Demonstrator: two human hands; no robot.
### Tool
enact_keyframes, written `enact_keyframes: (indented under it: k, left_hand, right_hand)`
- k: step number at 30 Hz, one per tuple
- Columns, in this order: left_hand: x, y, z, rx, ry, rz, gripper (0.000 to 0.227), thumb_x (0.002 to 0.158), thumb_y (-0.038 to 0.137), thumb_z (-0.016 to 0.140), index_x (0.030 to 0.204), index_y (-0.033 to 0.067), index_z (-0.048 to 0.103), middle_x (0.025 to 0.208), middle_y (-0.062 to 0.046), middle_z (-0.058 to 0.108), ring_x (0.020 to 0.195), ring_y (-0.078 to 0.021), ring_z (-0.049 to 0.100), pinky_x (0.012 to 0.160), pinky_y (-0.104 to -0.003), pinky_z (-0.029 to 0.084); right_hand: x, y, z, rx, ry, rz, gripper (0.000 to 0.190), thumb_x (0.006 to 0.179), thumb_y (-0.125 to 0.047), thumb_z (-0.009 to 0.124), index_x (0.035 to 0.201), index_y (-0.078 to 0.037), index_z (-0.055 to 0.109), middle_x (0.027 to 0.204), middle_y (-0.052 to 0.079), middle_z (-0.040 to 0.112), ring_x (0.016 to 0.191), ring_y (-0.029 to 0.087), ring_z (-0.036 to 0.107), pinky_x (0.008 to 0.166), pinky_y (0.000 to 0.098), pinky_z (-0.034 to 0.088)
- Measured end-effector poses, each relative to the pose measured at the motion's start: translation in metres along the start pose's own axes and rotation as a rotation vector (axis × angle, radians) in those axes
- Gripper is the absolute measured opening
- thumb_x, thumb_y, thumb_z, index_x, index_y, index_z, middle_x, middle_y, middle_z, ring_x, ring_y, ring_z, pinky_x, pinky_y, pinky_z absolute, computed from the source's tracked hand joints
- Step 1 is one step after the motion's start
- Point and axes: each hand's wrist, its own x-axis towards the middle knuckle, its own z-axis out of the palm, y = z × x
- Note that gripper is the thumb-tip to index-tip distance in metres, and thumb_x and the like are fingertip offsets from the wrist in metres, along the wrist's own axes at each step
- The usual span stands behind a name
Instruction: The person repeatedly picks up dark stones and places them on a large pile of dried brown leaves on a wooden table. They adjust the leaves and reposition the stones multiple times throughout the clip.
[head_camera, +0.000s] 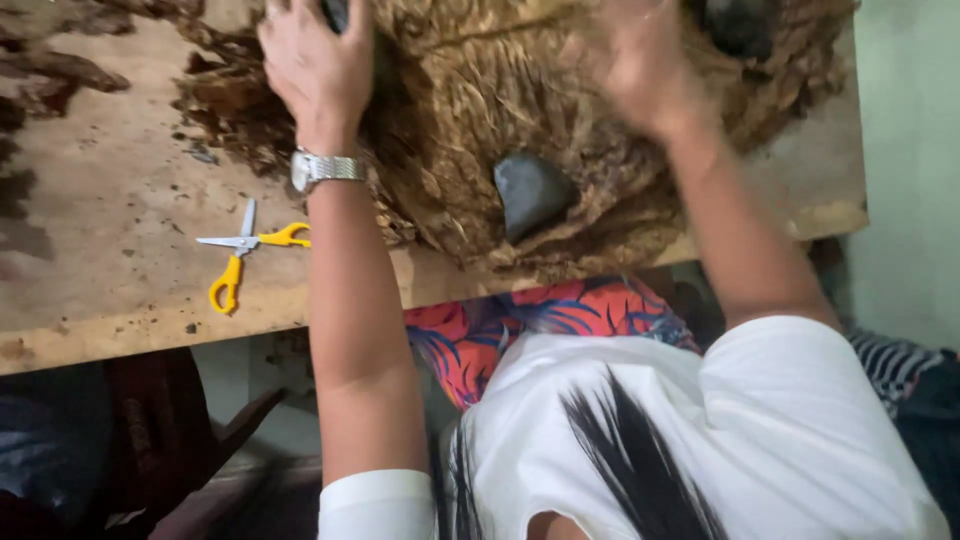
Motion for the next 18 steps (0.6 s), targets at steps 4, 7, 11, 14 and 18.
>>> enact_keyframes:
  k: [4, 7, 11, 14, 18]
  left_hand:
    - [-0.006, -0.007, 0.002, -0.104, -0.018, 0.048, 0.06, 0.102, 0.062, 0.056, 0.124, 0.0069, 0.066, 0.11, -0.021, 0.069, 0.102, -0.0399, 0.06, 0.081, -0.053, 0.054]
    - [-0.004, -0.013, -0.003, -0.005, -0.027, 0.016, 0.058, 0.102, 0.058, 0.061, 0.124, 0.0047, 0.067, 0.115, -0.023, 0.066, 0.106, -0.0433, 0.057, 0.084, -0.055, 0.051]
    - [-0.01, 0.048, -0.049, 0.35, -0.307, -0.11, 0.076, 0.132, 0.076, 0.05, 0.173, 0.0181, 0.023, 0.167, -0.019, 0.007, 0.153, -0.0415, 0.0, 0.131, -0.059, 0.003]
    - [-0.051, 0.094, -0.071, -0.002, -0.298, 0.334, 0.068, 0.099, 0.008, 0.092, 0.155, -0.0002, 0.054, 0.154, -0.045, 0.017, 0.139, -0.0633, 0.005, 0.118, -0.077, 0.011]
    - [-0.118, 0.106, -0.076, 0.2, -0.577, 0.417, 0.083, 0.105, 0.082, 0.021, 0.17, 0.031, 0.012, 0.172, -0.007, -0.001, 0.159, -0.038, 0.0, 0.126, -0.066, -0.004]
  right_hand:
    - [-0.049, 0.011, 0.048, -0.431, -0.174, 0.132, 0.072, 0.117, -0.071, 0.032, 0.171, -0.028, 0.012, 0.175, 0.004, 0.008, 0.161, 0.032, 0.003, 0.128, 0.0636, 0.005]
    - [-0.045, -0.002, 0.049, -0.374, -0.151, 0.183, 0.072, 0.113, -0.071, 0.032, 0.17, -0.028, 0.017, 0.174, 0.005, 0.011, 0.16, 0.034, 0.004, 0.127, 0.0647, 0.004]
    - [-0.06, -0.001, 0.056, -0.48, -0.151, 0.268, 0.078, 0.106, -0.078, 0.02, 0.17, -0.034, 0.019, 0.174, 0.001, 0.008, 0.159, 0.029, 0.001, 0.126, 0.0667, 0.0]
    - [-0.066, -0.005, 0.053, -0.541, -0.147, 0.323, 0.073, 0.109, -0.078, 0.025, 0.169, -0.038, 0.018, 0.174, 0.001, 0.008, 0.16, 0.032, 0.001, 0.123, 0.0711, 0.0]
    - [-0.075, 0.0, 0.049, -0.473, -0.111, 0.32, 0.074, 0.109, -0.078, 0.026, 0.17, -0.038, 0.018, 0.175, 0.001, 0.006, 0.161, 0.033, -0.001, 0.124, 0.0708, -0.003]
